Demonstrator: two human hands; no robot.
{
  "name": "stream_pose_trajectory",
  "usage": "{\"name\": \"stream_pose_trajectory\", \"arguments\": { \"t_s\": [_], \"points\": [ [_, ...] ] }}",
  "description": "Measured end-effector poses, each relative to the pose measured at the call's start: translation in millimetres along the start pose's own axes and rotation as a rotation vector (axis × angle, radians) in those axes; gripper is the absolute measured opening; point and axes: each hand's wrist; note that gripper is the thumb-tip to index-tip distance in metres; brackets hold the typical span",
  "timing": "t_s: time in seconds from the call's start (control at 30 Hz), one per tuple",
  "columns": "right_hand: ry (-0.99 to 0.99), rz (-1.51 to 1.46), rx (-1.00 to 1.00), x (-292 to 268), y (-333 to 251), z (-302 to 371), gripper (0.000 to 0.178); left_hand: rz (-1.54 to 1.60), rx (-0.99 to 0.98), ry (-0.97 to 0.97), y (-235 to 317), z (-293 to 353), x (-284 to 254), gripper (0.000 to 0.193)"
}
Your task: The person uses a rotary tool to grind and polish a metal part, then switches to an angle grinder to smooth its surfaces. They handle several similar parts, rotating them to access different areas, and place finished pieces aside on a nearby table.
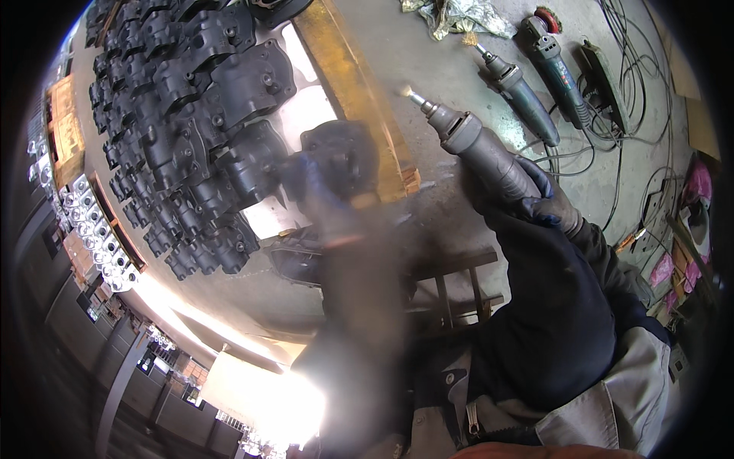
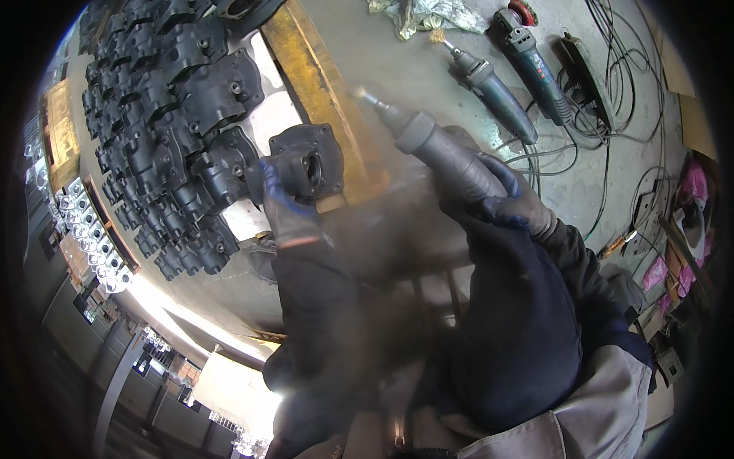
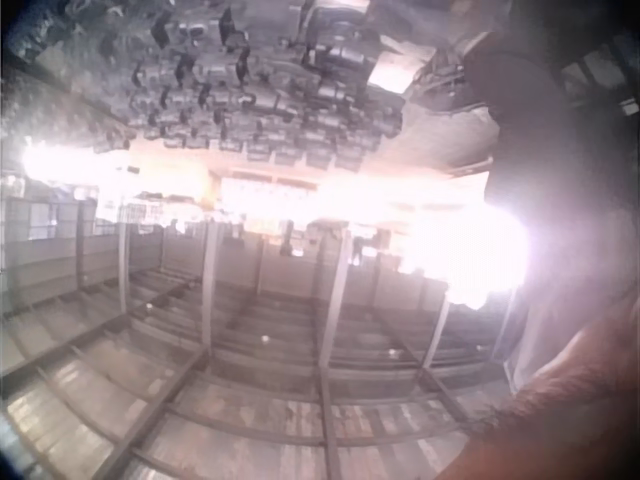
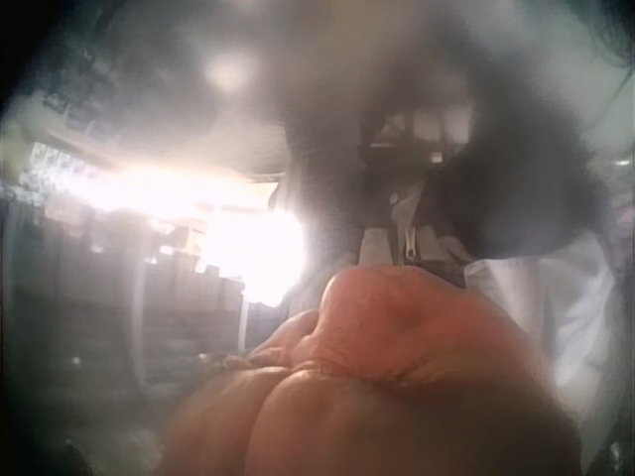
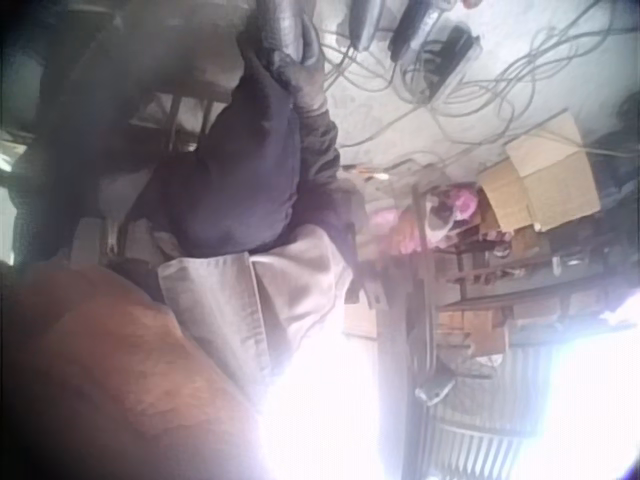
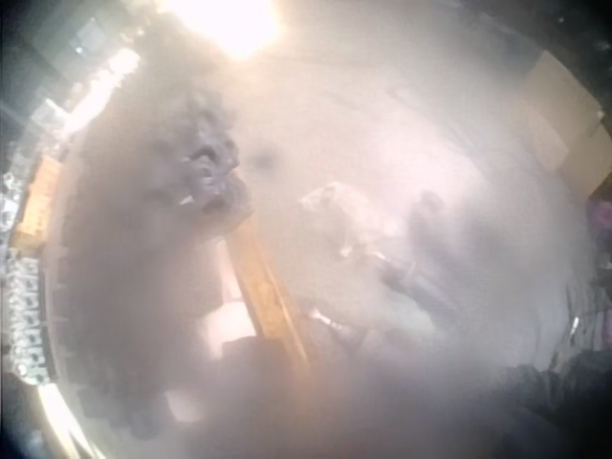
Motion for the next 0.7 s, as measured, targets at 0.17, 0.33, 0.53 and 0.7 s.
{"name": "stream_pose_trajectory", "arguments": {
  "t_s": [0.17,0.33,0.53,0.7],
  "points": [
    [0.03,-0.028,0.037,-0.9,-3.2,2.2,0.113,-0.066,0.015,0.337,0.8,-8.2,35.3,0.053],
    [0.054,0.058,0.0,-18.5,-2.0,8.0,0.111,-0.864,0.616,-0.432,35.2,-18.6,-4.5,0.059],
    [-0.014,0.261,0.02,-27.4,-7.1,10.4,0.102,-1.839,1.352,-0.708,92.0,-47.4,-15.6,0.098],
    [-0.21,0.46,-0.021,-26.2,-19.0,1.2,0.098,-1.561,1.483,-0.207,61.6,-14.1,-52.3,0.081]
  ]
}}
Point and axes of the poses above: each hand's wrist, its own z-axis away from the middle knuckle, its own x-axis out of the palm, y = z × x, and after that the axes turned 9 degrees about -x, right-handed
